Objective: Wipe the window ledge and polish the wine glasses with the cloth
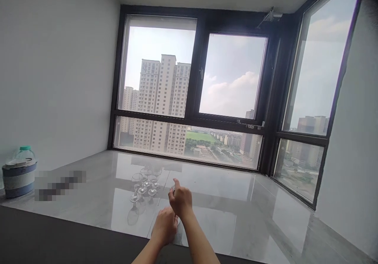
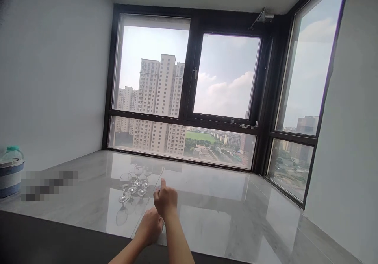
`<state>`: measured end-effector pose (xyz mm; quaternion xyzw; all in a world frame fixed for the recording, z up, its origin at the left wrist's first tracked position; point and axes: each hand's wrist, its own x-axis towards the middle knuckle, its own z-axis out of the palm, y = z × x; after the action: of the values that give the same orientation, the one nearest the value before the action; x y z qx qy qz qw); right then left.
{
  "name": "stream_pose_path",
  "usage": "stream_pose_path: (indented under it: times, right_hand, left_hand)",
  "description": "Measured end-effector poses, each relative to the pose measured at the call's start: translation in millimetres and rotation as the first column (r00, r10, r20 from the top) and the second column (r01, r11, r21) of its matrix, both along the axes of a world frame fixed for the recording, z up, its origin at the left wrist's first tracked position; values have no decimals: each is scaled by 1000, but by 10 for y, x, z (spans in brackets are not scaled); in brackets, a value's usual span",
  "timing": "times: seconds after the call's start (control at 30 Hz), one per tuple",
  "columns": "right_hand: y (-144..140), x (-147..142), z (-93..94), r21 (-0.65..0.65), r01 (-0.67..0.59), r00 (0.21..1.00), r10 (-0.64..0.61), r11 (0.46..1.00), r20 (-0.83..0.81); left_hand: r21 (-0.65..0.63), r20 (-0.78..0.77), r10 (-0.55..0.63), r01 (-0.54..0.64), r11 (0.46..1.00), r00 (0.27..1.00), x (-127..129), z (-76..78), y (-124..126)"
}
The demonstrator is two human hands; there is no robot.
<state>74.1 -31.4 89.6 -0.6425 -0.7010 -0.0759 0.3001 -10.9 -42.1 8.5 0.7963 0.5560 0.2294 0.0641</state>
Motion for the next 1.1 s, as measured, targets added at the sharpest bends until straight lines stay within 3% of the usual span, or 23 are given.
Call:
stream_pose_path:
  times: [0.43,1.1]
  right_hand:
    - [16,4,-20,5,-11,1000,11,1000,4]
    - [24,19,-74,47,-17,1000,16,999,18]
  left_hand:
    - [0,-10,7,-7,1000,1000,-6,-57,44]
    - [-26,-16,1,-1,1000,1000,-4,14,-1]
